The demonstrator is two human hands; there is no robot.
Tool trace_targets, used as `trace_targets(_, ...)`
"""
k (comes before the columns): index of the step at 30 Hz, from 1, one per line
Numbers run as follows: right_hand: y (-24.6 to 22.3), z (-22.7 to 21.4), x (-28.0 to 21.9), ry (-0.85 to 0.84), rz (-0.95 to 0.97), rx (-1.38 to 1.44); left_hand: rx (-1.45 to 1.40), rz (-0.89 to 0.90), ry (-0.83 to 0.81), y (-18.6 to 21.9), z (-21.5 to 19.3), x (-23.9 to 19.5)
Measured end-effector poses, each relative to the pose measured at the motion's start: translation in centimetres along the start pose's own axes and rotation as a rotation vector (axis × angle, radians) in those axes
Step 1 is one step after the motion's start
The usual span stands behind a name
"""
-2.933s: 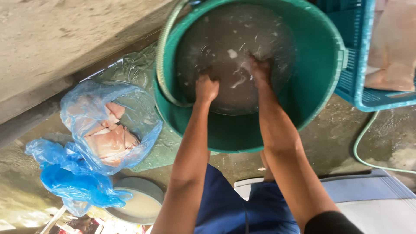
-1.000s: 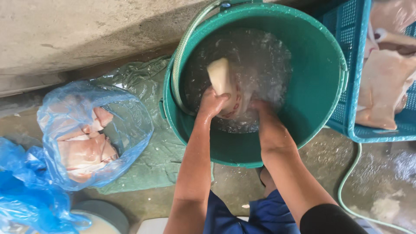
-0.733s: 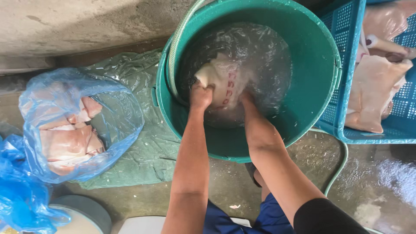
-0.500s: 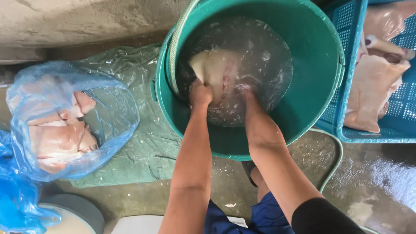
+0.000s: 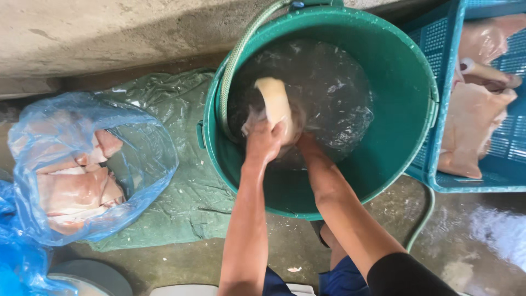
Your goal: The person washes large, flat pieces of raw meat by hand in a green bucket filled with water. They repeatedly submerge, agitate, and rinse the meat, then transfer the cleaned pieces into a blue plastic basket. The person also handles a blue plastic bag containing additional meat.
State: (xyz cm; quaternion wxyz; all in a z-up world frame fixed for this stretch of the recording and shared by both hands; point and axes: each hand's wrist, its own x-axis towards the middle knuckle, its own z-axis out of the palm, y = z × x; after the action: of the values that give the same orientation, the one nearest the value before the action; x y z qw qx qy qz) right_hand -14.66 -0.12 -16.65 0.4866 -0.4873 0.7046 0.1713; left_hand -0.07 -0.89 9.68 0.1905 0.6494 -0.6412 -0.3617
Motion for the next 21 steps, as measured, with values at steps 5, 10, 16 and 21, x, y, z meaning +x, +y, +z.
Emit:
trace_targets(5,-3.2,0.7,-3.2,-0.019,-0.176,-0.189,0.072,0.135,0.179,1.1,-3.3,-3.3)
trace_targets(10,-5.3,-0.7,-3.7,-0.006,-0.244,-0.307,0.195,-0.210,0.031,-0.8,-1.1,-2.1)
trace_targets(16,-5.1,-3.9,-6.9,-0.073,-0.278,-0.427,0.146,-0.418,0.002,0.4,-2.1,-0.9)
trace_targets(21,-3.1,-9.9,-12.4,-0.162,-0.363,-0.538,-0.324,-0.506,0.197,-0.3,-2.3,-0.7)
